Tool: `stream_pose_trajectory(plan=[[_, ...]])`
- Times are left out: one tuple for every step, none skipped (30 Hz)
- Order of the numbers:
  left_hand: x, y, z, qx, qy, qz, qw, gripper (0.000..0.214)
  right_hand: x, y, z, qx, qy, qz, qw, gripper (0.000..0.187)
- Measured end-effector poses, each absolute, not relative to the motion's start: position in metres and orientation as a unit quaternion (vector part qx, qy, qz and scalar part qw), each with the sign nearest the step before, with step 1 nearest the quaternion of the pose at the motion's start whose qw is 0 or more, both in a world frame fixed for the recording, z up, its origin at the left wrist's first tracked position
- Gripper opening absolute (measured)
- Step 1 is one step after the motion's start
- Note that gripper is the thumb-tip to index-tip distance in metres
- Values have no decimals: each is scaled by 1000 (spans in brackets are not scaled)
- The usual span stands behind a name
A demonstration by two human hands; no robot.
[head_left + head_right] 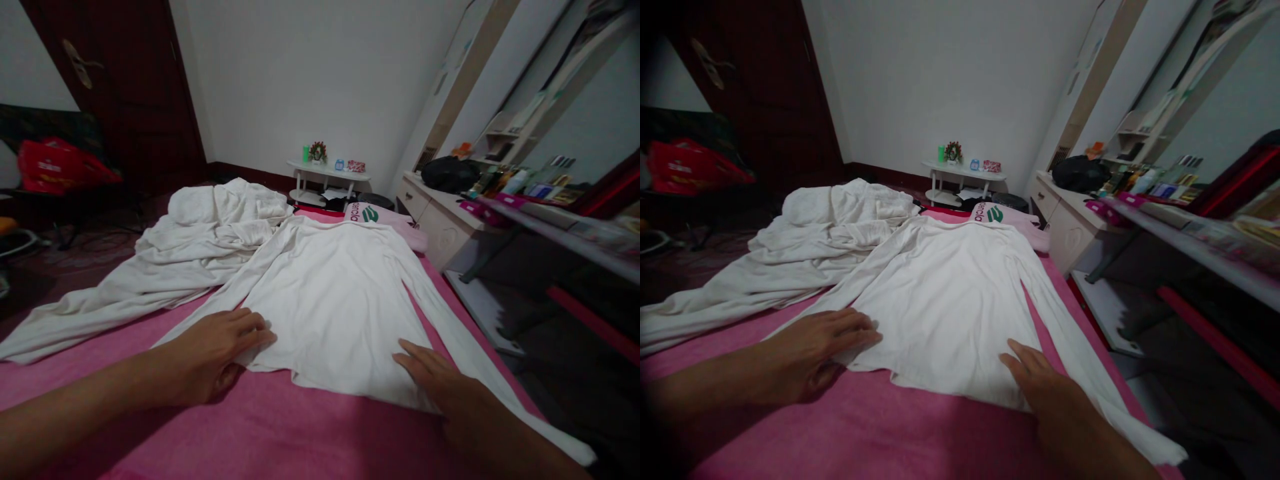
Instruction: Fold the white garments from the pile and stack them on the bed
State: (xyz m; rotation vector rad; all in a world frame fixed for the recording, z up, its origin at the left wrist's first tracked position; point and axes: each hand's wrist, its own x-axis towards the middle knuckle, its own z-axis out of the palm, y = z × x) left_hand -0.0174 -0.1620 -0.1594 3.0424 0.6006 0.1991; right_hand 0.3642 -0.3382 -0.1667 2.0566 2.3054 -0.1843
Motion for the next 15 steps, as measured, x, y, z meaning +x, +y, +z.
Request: stream_pose_trajectory(plan=[[-18, -160, -161, 978, 196, 61, 23, 58, 363, -340, -167, 657, 752, -55, 20, 94], [-19, -158, -163, 978, 198, 60, 32, 57, 362, -341, -169, 655, 754, -45, 12, 93], [-20, -155, -165, 977, 201, 61, 39, 56, 362, -340, -171, 659, 751, -29, -1, 89], [-22, -151, -167, 976, 206, 62, 44, 53, 361, -339, -173, 667, 744, -10, -19, 82], [-23, -147, -169, 974, 212, 64, 50, 51, 360, -336, -176, 677, 735, 7, -41, 74], [-24, -144, -170, 971, 221, 67, 56, 49, 360, -332, -179, 686, 725, 18, -62, 65], [-25, -140, -171, 969, 230, 69, 64, 50, 360, -327, -181, 692, 717, 19, -84, 56], [-25, -137, -171, 966, 239, 72, 73, 52, 361, -322, -181, 693, 713, 8, -103, 49], [-26, -134, -170, 962, 246, 78, 85, 54, 362, -318, -180, 689, 714, -13, -121, 42], [-26, -132, -167, 959, 250, 84, 99, 56, 365, -315, -178, 682, 717, -40, -138, 36], [-27, -131, -163, 957, 252, 93, 113, 57, 368, -313, -173, 672, 721, -68, -155, 31], [-28, -130, -157, 954, 251, 104, 126, 55, 371, -312, -166, 663, 722, -93, -174, 26], [-29, -130, -150, 951, 250, 120, 136, 52, 375, -313, -158, 655, 721, -111, -195, 23], [-30, -130, -142, 948, 248, 135, 145, 47, 378, -316, -148, 651, 717, -123, -217, 20], [-32, -132, -133, 946, 246, 150, 152, 42, 381, -320, -137, 651, 710, -129, -238, 19]])
